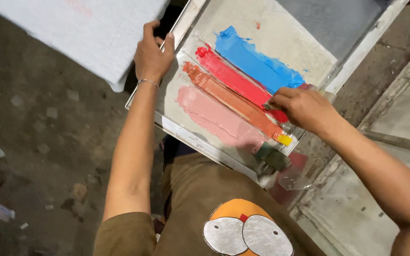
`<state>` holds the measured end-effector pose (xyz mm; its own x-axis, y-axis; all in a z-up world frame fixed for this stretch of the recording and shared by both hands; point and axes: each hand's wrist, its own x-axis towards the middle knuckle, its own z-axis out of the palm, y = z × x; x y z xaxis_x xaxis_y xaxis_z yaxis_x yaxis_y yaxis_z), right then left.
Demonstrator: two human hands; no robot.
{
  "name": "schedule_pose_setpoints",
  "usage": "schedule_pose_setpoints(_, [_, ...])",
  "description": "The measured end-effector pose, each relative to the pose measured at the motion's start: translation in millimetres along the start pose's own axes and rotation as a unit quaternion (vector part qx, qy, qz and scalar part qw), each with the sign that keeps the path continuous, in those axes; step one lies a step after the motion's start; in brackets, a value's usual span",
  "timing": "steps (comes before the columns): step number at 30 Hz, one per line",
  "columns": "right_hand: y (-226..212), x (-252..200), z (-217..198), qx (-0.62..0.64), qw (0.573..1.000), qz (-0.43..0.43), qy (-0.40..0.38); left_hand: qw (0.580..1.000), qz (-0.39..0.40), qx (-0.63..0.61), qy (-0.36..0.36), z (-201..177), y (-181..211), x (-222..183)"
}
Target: Applying multi-colored ink to a screen and printing designs onto t-shirts using a squeegee.
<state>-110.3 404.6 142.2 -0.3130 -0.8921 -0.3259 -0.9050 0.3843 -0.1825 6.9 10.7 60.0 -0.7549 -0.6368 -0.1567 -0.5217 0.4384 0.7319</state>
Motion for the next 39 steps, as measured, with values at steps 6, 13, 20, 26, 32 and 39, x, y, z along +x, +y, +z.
schedule_pose_setpoints(6, [-8, -42, 5, 0.195, 0.952, 0.155, 0.177, 1.000, 0.000, 0.012, 0.006, 8, -12, 6])
schedule_pose_setpoints(13, [-44, -84, 82, 0.360, 0.733, 0.525, 0.240, 1.000, 0.001, 0.014, -0.021, 0, -4, -1])
schedule_pose_setpoints(20, [-49, -83, 96, 0.250, 0.703, 0.596, 0.296, 1.000, 0.008, -0.007, -0.004, 3, -5, -3])
schedule_pose_setpoints(26, [-13, -70, 93, 0.259, 0.662, 0.618, 0.335, 1.000, -0.001, -0.030, -0.008, 0, -2, -4])
schedule_pose_setpoints(32, [18, -71, 68, 0.264, 0.673, 0.606, 0.332, 0.999, -0.015, -0.031, -0.014, -2, 5, -5])
schedule_pose_setpoints(39, [34, -33, 72, 0.309, 0.695, 0.562, 0.326, 0.999, 0.008, -0.041, -0.016, -3, 5, -3])
